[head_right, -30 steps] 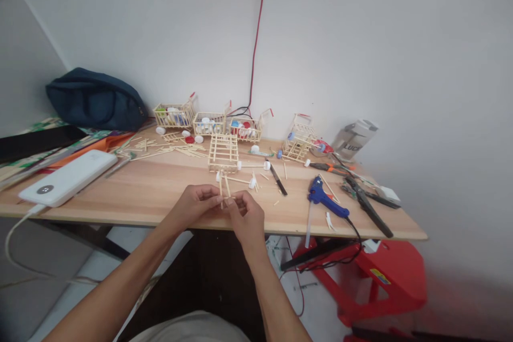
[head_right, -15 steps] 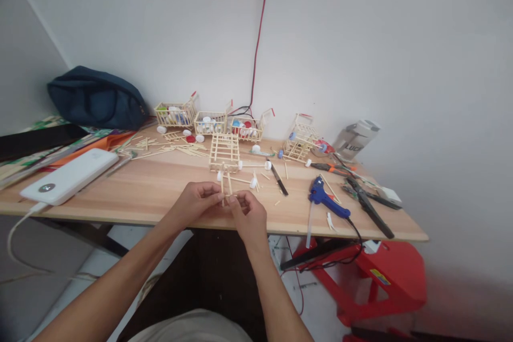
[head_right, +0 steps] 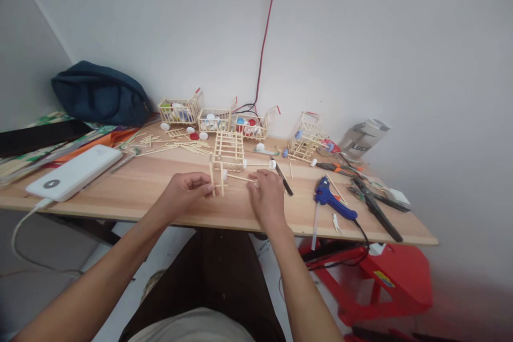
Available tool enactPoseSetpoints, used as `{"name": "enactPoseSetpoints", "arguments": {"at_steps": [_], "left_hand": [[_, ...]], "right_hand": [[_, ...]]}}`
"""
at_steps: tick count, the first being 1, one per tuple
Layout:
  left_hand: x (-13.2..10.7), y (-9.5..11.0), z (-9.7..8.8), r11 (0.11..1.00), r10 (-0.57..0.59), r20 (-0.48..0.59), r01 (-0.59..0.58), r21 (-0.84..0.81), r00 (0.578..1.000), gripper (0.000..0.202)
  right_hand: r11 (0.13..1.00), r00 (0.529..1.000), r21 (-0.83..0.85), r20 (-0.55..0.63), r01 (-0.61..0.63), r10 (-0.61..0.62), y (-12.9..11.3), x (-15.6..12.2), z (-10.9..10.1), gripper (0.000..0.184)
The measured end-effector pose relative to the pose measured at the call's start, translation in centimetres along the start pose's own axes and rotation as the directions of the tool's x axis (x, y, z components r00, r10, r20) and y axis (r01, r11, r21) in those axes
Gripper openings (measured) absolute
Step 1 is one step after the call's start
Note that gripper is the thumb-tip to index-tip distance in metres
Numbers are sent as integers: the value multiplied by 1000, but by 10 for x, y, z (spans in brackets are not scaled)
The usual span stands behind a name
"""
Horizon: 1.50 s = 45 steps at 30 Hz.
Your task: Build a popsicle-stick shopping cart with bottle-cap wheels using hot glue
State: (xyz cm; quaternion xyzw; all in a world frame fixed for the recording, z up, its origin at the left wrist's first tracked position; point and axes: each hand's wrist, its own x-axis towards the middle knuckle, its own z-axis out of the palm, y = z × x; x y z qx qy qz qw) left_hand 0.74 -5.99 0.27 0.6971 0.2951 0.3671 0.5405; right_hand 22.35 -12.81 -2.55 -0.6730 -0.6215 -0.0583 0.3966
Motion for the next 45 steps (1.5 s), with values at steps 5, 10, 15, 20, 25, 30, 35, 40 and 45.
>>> {"name": "enactPoseSetpoints", "arguments": {"at_steps": [5,10,15,20,25,30,35,40,45], "left_hand": [[5,7,-5,999,1,-37,-2,-38,999,20],[12,9,-8,998,-14,-56,11,-55,998,22],[17,4,-7,997,-15,-22,13,-74,1000,21],[16,3,1,998,-4,4,4,-64,1000,22],[16,8,2,997,-42,27,43,-59,999,22],[17,2,1,997,-63,18,64,-40,998,24],[19,-3,3,996,-76,-10,75,-53,997,19],[22,1,4,997,-80,-25,80,-15,996,19],[23,7,2,999,-43,-13,43,12,999,23]], "right_hand": [[992,988,-116,151,43,-25,14,5,11,10],[985,950,-24,269,173,-161,12,-8,-15,12],[966,942,39,214,255,-257,-10,-14,-53,14],[945,935,114,155,305,-320,-42,-8,-61,11],[942,941,146,110,302,-319,-47,-3,-54,9],[948,948,151,113,281,-299,-38,-5,-46,8],[958,956,145,126,245,-264,-30,-8,-40,8],[961,958,157,140,227,-249,-27,-10,-39,8],[961,956,144,144,235,-255,-24,-13,-39,7]]}}
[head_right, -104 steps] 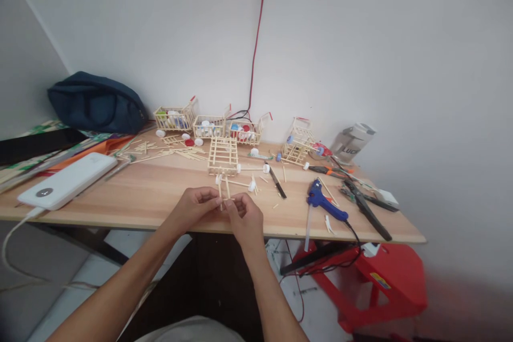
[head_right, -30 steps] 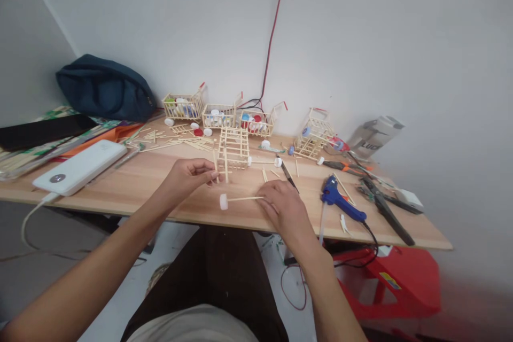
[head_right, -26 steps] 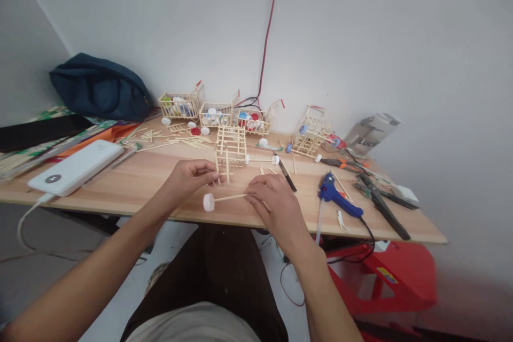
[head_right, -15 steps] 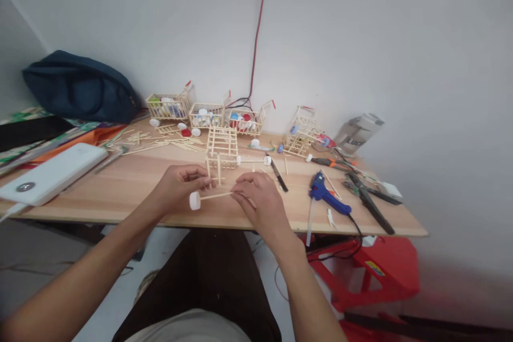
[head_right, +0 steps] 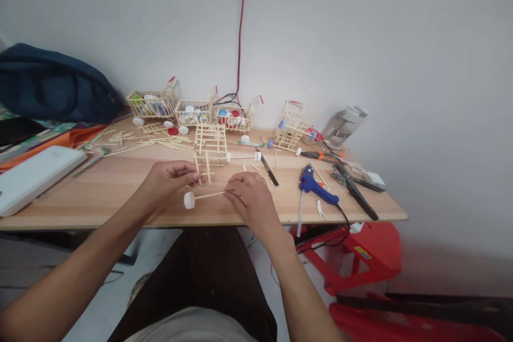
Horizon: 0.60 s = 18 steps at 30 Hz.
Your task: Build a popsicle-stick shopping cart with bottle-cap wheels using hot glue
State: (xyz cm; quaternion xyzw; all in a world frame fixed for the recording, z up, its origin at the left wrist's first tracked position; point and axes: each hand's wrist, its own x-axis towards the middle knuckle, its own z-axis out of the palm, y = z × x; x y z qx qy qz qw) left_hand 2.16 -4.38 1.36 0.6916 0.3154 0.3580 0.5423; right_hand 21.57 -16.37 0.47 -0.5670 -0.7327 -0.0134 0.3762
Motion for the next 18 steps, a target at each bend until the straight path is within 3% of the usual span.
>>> {"name": "enactPoseSetpoints", "arguments": {"at_steps": [10,18], "left_hand": [[-4,9,-1,1000,4,2,-4,5,1000,22],[-8,8,5,989,134,45,-136,60,990,18]], "right_hand": [[995,997,-67,6,-75,75,18,-5,2,9],[989,993,-89,-40,-116,112,26,-2,5,8]]}}
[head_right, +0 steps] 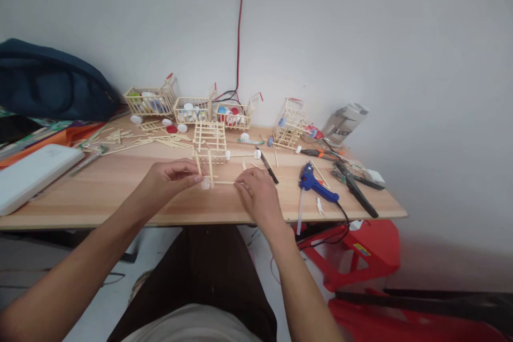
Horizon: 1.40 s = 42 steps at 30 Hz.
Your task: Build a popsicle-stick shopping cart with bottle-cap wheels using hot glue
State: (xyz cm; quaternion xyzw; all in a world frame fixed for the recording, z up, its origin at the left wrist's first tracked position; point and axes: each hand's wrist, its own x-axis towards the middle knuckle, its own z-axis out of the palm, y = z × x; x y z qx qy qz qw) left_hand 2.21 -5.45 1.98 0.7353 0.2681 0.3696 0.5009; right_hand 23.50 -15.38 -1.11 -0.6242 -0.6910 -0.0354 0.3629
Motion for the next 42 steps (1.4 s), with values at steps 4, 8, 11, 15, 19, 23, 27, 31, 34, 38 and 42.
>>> {"name": "enactPoseSetpoints", "arguments": {"at_steps": [4,8,11,15,19,23,27,31,34,38,42], "left_hand": [[0,-5,4,999,30,-2,-30,24,1000,17],[0,-9,8,999,-6,-1,6,32,1000,19],[1,-11,10,1000,-2,-9,2,26,1000,19],[2,-14,12,1000,9,-22,-8,24,1000,20],[2,-18,14,1000,15,-28,-14,24,999,18],[2,-21,14,1000,19,-27,-19,23,999,19],[2,-21,14,1000,19,-27,-19,22,999,18],[2,-19,14,1000,19,-38,-19,2,999,19],[1,-18,15,1000,-2,-31,1,-20,1000,18],[1,-17,15,999,-30,-33,29,-46,999,17],[1,-19,16,998,-38,-22,37,-52,999,19]], "right_hand": [[1000,1000,6,-22,13,-13,-2,1,2,8],[1000,1000,21,-9,18,-18,-6,3,2,8],[1000,1000,16,-11,23,-23,-9,4,2,8],[999,999,12,-12,31,-31,-9,5,2,8],[1000,1000,11,-6,22,-22,-10,5,2,7],[1000,1000,9,-4,18,-17,-13,5,1,7],[1000,1000,16,-15,14,-13,-16,5,1,7],[1000,1000,25,-13,9,-9,-16,4,1,7],[999,1000,27,-18,18,-18,-15,4,2,7],[1000,1000,21,-20,8,-7,-16,4,2,7],[1000,1000,24,-25,3,-2,-16,3,2,7]]}}
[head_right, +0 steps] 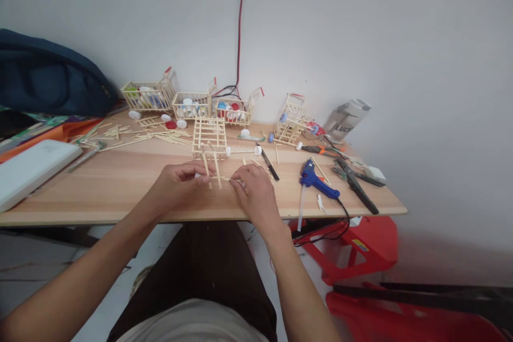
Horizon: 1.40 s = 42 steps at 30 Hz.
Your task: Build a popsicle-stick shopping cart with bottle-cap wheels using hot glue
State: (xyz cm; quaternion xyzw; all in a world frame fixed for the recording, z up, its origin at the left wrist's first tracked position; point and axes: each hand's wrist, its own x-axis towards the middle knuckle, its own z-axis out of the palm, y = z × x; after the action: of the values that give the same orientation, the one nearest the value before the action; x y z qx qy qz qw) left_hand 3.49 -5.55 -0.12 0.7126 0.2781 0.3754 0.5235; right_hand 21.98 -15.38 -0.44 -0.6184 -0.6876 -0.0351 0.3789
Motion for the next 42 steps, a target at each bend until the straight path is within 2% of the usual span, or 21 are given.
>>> {"name": "enactPoseSetpoints", "arguments": {"at_steps": [21,29,34,42], "left_hand": [[1,0,0,999,-7,9,6,44,1000,19],[1,-2,-1,991,-27,0,26,134,1000,19],[0,-1,-1,981,6,23,-10,193,1000,19],[-1,-2,2,978,-54,14,50,203,998,24]], "right_hand": [[999,1000,18,2,30,-30,-2,0,3,7],[1000,999,16,30,19,-20,-4,-1,3,6],[1000,997,-14,71,10,-9,-4,-2,3,7],[999,996,-27,85,-26,28,-5,-4,5,5]]}}
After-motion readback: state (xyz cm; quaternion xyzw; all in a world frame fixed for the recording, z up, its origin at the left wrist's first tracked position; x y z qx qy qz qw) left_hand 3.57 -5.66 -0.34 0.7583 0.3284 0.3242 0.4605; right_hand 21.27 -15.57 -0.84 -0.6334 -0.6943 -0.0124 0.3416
